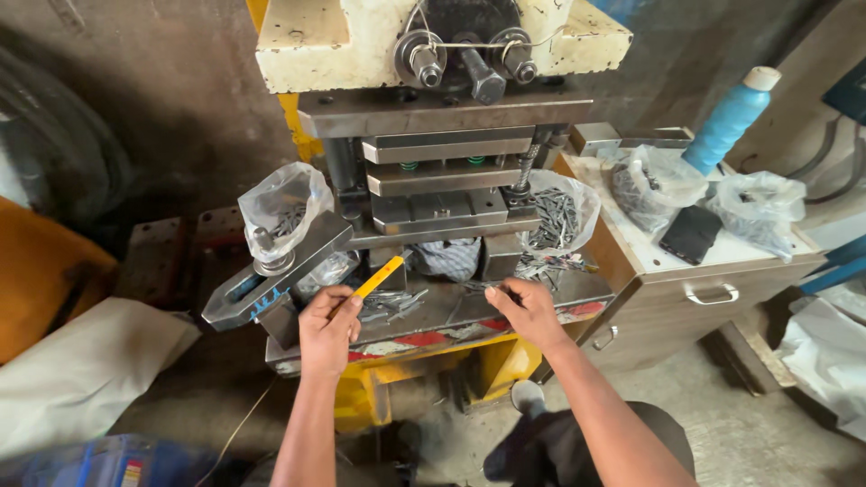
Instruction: The person operates a manual metal press machine, repeatedly inserting small metal strips into the press and using a yellow tool to assist with alignment and removal. The person collects the processed metal pieces into a plastic bag on the machine table.
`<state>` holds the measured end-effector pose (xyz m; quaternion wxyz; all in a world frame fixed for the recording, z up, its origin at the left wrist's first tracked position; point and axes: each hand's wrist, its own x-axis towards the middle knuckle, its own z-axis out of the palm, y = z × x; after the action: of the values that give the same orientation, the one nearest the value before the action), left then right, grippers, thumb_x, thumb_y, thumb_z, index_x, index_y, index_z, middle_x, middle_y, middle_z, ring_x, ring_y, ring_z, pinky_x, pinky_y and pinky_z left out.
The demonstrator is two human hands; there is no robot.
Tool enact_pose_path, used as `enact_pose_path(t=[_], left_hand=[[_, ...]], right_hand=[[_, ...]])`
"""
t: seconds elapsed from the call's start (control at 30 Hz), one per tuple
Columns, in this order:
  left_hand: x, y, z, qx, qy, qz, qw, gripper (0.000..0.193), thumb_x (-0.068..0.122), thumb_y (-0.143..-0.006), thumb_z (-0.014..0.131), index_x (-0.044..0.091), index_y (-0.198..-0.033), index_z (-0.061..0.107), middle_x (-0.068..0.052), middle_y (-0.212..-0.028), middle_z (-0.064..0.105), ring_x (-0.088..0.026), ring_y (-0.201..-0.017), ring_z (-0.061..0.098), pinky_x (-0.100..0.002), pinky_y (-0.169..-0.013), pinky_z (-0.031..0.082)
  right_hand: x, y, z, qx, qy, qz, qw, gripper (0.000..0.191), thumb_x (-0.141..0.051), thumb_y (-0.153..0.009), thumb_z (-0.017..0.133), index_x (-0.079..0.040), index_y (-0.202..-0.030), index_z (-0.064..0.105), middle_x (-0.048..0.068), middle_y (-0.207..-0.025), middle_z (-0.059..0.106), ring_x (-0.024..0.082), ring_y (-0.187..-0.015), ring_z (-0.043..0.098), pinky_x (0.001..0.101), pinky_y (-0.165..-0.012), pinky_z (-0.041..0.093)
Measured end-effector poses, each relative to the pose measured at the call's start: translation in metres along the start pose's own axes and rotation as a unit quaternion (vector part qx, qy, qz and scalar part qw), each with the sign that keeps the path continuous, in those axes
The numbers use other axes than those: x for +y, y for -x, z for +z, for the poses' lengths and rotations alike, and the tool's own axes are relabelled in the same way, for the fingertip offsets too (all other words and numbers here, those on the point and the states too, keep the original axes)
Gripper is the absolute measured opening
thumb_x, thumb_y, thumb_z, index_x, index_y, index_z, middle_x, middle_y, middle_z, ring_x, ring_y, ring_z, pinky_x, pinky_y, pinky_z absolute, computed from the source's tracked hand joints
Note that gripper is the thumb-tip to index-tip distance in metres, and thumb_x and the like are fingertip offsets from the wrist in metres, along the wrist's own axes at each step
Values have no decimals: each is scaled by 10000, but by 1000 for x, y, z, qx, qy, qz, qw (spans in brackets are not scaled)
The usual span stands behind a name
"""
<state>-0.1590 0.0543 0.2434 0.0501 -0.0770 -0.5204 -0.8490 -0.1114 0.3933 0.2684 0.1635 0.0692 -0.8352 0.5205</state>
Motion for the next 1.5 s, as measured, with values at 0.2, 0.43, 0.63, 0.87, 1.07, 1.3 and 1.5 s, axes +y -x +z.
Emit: enact_pose_path(t=[0.2,0.43,0.63,0.87,1.07,1.3,1.5], left_hand=[[-4,-6,1,1,-6,-11,1000,97,-15,-938,670,-35,-1027,637,-50,-754,621,-79,-526,478,-244,-473,372],[-8,-10,1,1,-5,-5,1000,115,-38,-934,660,-48,-1043,625,-40,-722,583,-74,-533,464,-248,-477,380],[-8,-13,-2,-8,4,-3,1000,104,-41,-944,650,-51,-1045,629,-54,-740,600,-77,-543,478,-256,-482,396],[0,-9,-1,1,-3,-11,1000,117,-37,-923,655,-35,-1036,623,-49,-778,626,-69,-542,473,-249,-471,388],[-1,-7,-4,-15,7,-3,1000,98,-32,-938,665,-34,-1029,628,-46,-752,604,-67,-539,471,-244,-470,381],[-1,-9,-1,-5,8,-10,1000,98,-44,-940,642,-30,-1036,630,-26,-702,556,-72,-543,462,-250,-474,385],[25,-7,34,18,91,5,996,105,-66,-932,608,-12,-1014,647,-14,-653,495,-85,-538,446,-267,-462,392]], right_hand=[[3,-4,-3,-2,-14,22,1000,318,-270,-904,749,-6,-744,672,-20,-583,541,43,-570,440,280,-501,379],[2,-13,-7,-9,-4,-27,1000,312,-263,-888,761,-3,-742,671,6,-612,586,79,-563,465,293,-510,401],[6,-16,-6,-10,26,-32,999,322,-279,-882,766,-10,-737,664,10,-607,572,88,-552,480,293,-516,413],[-1,-11,-1,-5,18,-15,1000,314,-276,-883,767,-10,-747,672,-1,-598,560,67,-565,457,285,-506,398],[0,-7,2,-7,12,-5,1000,331,-272,-898,767,-8,-729,661,-21,-592,529,46,-575,428,274,-501,375],[-1,-11,-5,-17,-13,-19,1000,303,-272,-890,770,-15,-751,690,-10,-600,568,56,-560,462,275,-505,396],[-1,-17,-20,-34,-9,-60,998,243,-244,-868,777,-27,-777,717,47,-650,645,131,-557,575,308,-521,458]])
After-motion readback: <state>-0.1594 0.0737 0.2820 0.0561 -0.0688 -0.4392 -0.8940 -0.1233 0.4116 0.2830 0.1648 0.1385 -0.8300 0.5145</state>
